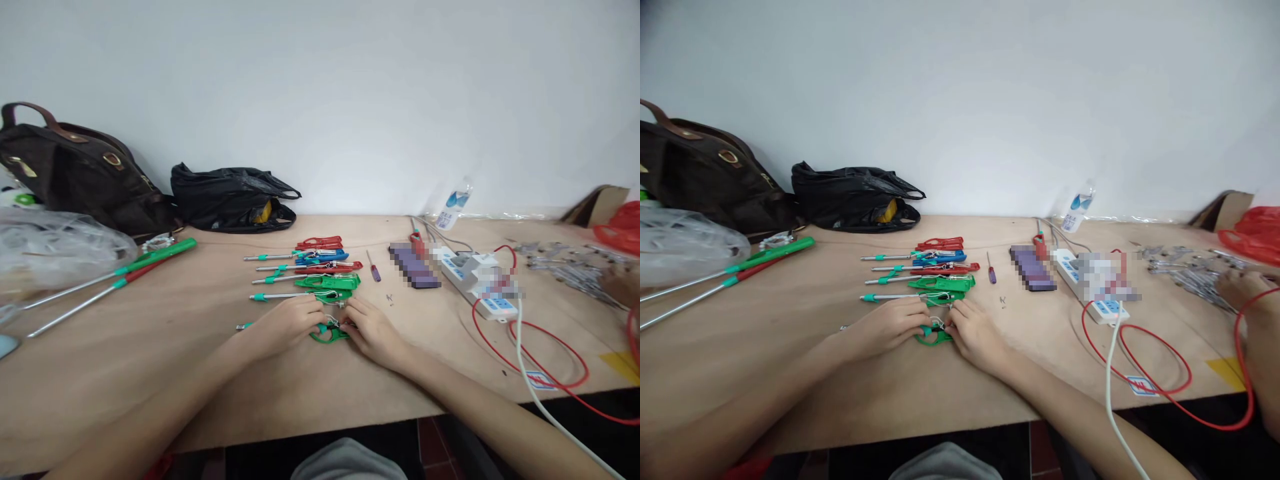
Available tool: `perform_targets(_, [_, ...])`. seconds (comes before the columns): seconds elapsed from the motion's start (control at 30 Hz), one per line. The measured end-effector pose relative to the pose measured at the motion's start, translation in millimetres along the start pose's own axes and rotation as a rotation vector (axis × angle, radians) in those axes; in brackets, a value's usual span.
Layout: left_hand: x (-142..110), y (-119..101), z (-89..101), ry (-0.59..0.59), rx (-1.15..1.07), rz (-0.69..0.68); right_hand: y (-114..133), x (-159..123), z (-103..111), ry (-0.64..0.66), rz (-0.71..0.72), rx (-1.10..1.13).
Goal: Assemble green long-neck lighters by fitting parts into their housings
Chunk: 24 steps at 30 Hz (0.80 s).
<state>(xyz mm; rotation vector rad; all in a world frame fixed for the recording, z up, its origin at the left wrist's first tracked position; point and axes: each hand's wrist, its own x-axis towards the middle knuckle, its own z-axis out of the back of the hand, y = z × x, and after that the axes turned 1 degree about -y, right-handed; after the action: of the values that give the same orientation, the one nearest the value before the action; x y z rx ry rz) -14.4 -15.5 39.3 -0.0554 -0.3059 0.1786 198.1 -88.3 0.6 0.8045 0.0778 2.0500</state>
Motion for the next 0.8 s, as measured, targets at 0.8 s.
perform_targets(0.8, [-1, -2, -11.0, -0.094, -0.076, 0.046, 1, 1, 1, 0.012, -0.171, 0.333])
